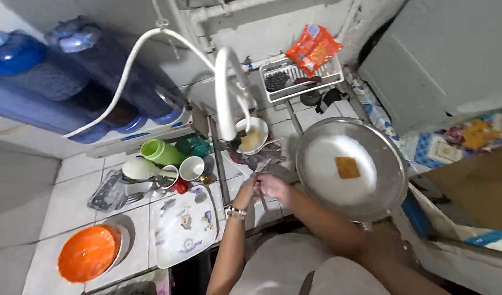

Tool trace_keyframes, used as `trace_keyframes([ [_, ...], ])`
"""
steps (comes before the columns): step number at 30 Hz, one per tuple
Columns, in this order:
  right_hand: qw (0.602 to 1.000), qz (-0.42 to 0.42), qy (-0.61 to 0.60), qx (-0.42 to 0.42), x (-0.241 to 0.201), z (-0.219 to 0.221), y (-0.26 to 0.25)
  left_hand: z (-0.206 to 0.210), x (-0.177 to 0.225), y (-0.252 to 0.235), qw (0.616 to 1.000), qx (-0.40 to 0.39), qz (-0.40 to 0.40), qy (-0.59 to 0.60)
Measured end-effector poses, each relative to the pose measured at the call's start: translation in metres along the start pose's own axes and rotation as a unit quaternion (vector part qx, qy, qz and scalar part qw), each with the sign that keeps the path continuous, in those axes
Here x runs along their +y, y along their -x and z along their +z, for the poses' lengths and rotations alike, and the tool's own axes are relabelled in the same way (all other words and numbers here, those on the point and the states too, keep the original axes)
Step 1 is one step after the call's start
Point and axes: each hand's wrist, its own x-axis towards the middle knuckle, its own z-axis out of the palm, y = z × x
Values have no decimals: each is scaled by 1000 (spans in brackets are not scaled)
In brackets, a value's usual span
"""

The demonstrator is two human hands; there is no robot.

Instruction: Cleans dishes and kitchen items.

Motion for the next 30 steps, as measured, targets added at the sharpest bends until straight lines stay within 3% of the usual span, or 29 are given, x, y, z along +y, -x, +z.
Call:
trace_keyframes([
  [3,978,-72,188,-46,-12,-9,29,4,21,-29,996,55,69,24],
  [5,918,-140,364,-65,-26,-25,47,4,31,-41,994,50,93,33],
  [6,885,-197,420,-34,-34,-36,58,7,36,-45,994,51,92,30],
  [8,827,-258,487,111,-56,-67,79,15,42,-55,990,59,112,-69],
  [10,746,-196,581,257,-81,-120,90,26,58,-53,965,47,111,-234],
  [13,695,11,659,289,-88,-206,84,57,80,-38,932,25,142,-332],
  [16,719,65,643,257,-83,-235,79,94,101,-29,920,-5,155,-360],
  [18,798,17,561,221,-90,-236,84,115,102,-36,937,-50,142,-315],
  [20,907,-92,373,172,-94,-223,94,133,98,-42,962,-92,122,-225],
  [22,953,-191,195,129,-95,-198,102,148,98,-40,974,-133,118,-141],
  [26,934,-336,63,101,-87,-169,101,170,92,-29,973,-183,135,-41],
  [30,889,-387,150,195,-88,-164,95,169,97,-25,966,-243,88,28],
])
